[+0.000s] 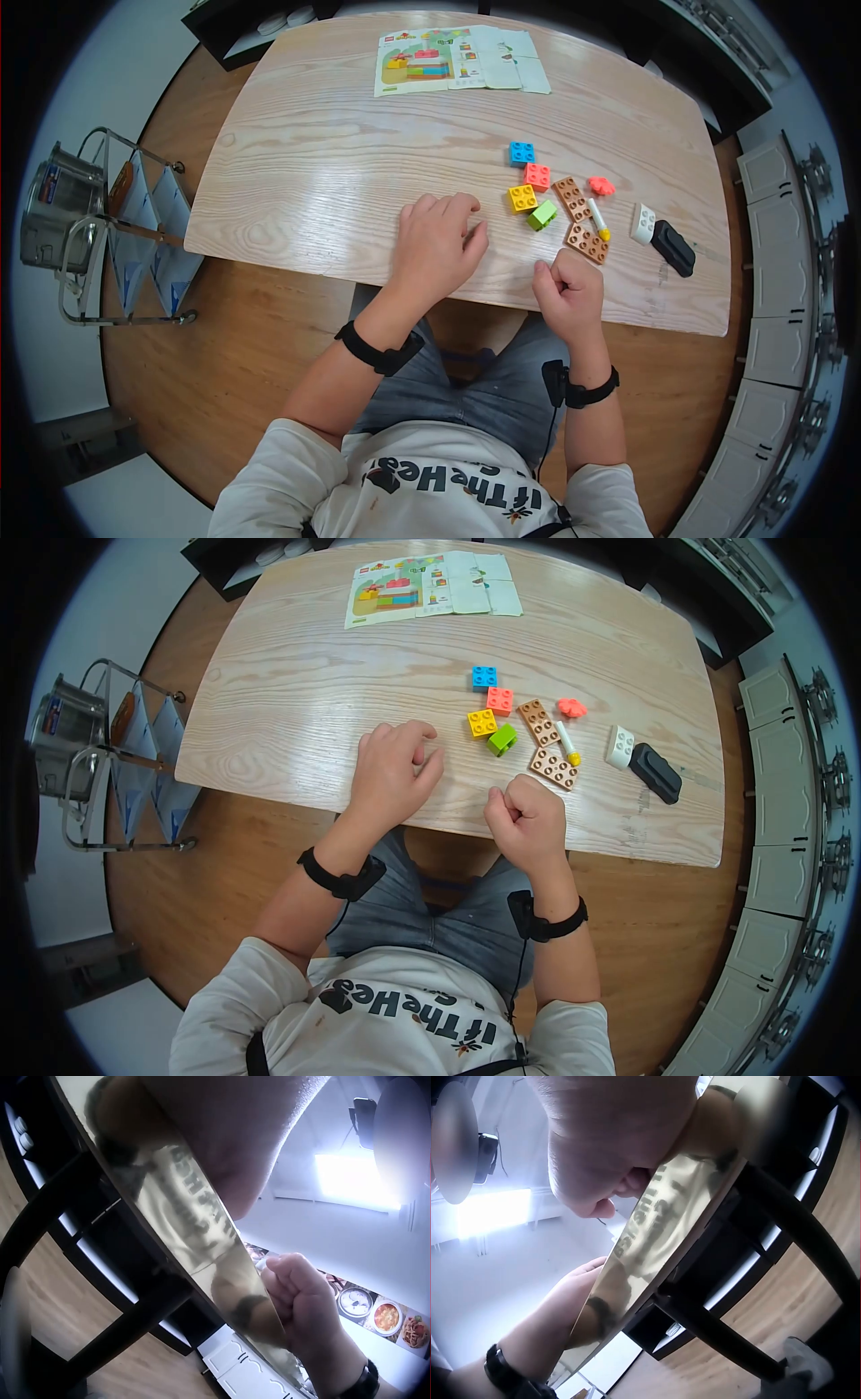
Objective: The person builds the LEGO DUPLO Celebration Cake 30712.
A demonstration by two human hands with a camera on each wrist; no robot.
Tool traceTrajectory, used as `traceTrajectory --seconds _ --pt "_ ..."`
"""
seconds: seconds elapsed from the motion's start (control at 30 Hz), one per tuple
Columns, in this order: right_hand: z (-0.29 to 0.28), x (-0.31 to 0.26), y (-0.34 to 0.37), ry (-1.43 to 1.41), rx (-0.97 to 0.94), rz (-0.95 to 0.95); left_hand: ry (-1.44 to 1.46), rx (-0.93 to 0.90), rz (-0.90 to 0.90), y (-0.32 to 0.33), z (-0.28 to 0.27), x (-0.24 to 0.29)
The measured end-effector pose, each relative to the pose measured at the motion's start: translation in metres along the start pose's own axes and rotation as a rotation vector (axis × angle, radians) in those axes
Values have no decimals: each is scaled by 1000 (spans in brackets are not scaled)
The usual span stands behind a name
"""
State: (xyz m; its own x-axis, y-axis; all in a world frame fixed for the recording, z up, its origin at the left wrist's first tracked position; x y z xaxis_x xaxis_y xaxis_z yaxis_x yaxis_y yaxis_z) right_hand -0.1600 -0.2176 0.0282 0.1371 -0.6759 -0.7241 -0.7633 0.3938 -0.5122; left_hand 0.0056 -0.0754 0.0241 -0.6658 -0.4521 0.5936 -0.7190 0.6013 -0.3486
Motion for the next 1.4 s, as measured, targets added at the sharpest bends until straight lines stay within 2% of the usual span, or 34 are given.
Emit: traceTrajectory --seconds 0.43,0.63,0.83,0.97,1.07,1.27,1.37,1.4 --pt "1 -5 -3 59 29 -18 -160 -111 216 9 5 17" --pt "1 -1 2 106 84 -7 -129 -129 215 8 10 14" --pt "-4 1 7 338 444 56 -119 -130 182 8 5 14" --pt "0 -1 -4 610 403 -13 -88 -131 173 7 6 12" --pt "3 4 -3 633 280 2 -79 -172 233 8 1 16" --pt "5 4 -5 633 257 -18 -134 -216 270 11 4 14" --pt "5 -1 -5 458 79 -7 -184 -187 268 11 6 17" --pt "5 -5 -6 362 35 -87 -184 -177 276 11 6 17"
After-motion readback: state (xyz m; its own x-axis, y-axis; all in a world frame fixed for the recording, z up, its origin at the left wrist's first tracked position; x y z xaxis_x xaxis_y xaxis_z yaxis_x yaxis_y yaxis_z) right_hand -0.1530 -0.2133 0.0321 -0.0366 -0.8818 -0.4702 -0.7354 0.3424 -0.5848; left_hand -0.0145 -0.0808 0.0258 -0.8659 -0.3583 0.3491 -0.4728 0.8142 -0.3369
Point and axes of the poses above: each hand's wrist, its own y-axis away from the middle knuckle, its own z-axis out of the palm, x = y × z, the point moved 4 cm from there along -y, towards the middle knuckle, and after that the axes turned 9 degrees about -z, right-handed, at the moved point
